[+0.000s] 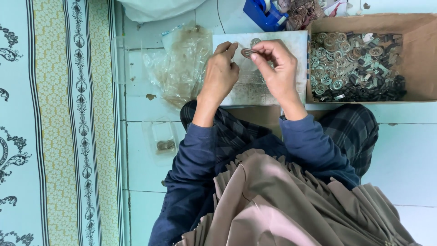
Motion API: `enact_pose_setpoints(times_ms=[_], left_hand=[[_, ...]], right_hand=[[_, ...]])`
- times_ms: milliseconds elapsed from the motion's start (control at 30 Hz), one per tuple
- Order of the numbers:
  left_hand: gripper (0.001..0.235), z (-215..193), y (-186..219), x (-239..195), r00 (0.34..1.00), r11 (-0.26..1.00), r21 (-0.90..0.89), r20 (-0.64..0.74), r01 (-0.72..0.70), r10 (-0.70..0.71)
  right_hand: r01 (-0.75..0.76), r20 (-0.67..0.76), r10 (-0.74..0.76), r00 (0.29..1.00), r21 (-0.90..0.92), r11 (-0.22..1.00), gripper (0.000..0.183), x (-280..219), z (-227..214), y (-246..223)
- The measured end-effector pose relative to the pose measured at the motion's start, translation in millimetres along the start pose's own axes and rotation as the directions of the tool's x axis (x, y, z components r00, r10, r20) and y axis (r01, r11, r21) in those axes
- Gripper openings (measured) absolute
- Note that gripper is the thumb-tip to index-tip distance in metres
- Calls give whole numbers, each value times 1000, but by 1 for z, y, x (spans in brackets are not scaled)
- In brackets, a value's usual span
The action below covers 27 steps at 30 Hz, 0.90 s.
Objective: The person sits on the floor and packs metal buttons into small plastic bags. They place buttons into a bag, seal it with tape, and then repeat the process with a second batch of buttons.
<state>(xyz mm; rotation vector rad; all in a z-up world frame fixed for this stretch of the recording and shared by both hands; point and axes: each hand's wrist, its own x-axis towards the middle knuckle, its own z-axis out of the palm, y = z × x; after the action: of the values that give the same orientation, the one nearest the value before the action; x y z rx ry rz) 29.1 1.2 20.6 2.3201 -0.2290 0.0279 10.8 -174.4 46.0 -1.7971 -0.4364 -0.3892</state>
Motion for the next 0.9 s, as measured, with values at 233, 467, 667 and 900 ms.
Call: enact_pose_setpoints(times_ms=[233, 467, 667, 900], left_hand=[[54, -24, 14, -7, 999, 999, -36, -18, -36, 35], [46, -54, 35, -19, 997, 993, -116, -80, -24, 15], [51, -23, 0, -9, 999, 999, -41, 25, 28, -27], [47, -67, 57, -24, 994, 976, -207, -100, -71, 51]], right_hand=[[-206, -77, 216, 973, 122, 971, 19, 14, 5, 92], [-417, -3, 442, 897, -337, 844, 21, 13, 21, 219], [-363, 125, 591, 797, -683, 633, 46, 17, 39, 243], [-226, 67, 384, 921, -711, 666, 29, 0, 40, 258]])
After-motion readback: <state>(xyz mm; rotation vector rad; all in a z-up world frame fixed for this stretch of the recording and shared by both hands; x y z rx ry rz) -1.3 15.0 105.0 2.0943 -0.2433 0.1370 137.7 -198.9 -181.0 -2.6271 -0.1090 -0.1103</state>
